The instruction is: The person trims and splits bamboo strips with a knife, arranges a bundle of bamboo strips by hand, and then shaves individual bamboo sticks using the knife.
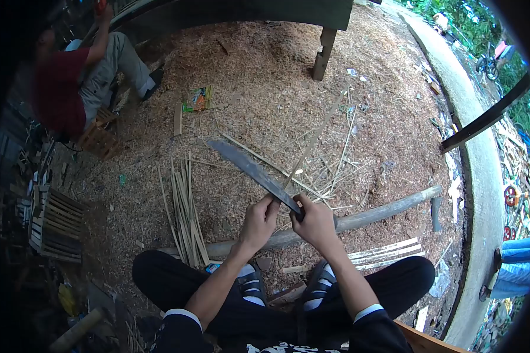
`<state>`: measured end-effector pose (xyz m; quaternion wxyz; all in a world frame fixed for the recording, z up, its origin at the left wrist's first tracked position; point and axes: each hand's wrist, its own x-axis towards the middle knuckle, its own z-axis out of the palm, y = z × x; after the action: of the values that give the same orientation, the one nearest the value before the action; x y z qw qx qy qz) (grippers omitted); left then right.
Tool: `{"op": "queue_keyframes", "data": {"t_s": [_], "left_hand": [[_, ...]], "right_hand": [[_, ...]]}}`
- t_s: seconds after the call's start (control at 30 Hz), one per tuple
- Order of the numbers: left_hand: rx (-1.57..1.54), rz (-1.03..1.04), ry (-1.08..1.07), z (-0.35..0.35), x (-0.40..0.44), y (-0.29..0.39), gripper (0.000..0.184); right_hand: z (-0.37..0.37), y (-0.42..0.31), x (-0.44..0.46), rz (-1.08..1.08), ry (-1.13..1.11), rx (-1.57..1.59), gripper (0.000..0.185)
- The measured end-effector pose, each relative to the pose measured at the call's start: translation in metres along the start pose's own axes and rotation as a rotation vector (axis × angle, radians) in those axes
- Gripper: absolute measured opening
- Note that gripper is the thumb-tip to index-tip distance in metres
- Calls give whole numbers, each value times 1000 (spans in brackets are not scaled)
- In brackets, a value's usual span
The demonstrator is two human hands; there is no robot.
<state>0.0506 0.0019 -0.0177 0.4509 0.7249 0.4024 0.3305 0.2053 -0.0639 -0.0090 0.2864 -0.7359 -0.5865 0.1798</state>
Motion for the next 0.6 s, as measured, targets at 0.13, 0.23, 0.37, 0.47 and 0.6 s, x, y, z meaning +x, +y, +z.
{"op": "queue_keyframes", "data": {"t_s": [0.13, 0.23, 0.37, 0.47, 0.6], "left_hand": [[-93, 26, -21, 16, -7, -3, 21], [-62, -57, -130, 20, -34, -7, 24], [-146, -76, -129, 33, -37, -21, 27], [-145, -216, -109, 26, -30, -20, 29], [-153, -229, -47, 20, -30, -34, 29]], "right_hand": [[-26, 36, 19, 90, -10, -250, 23], [-60, 90, 34, 301, 109, -167, 22], [-70, 88, 16, 259, -39, -279, 25], [-33, 69, 10, 113, -23, -243, 24], [-3, 51, -4, 13, -84, -137, 21]]}}
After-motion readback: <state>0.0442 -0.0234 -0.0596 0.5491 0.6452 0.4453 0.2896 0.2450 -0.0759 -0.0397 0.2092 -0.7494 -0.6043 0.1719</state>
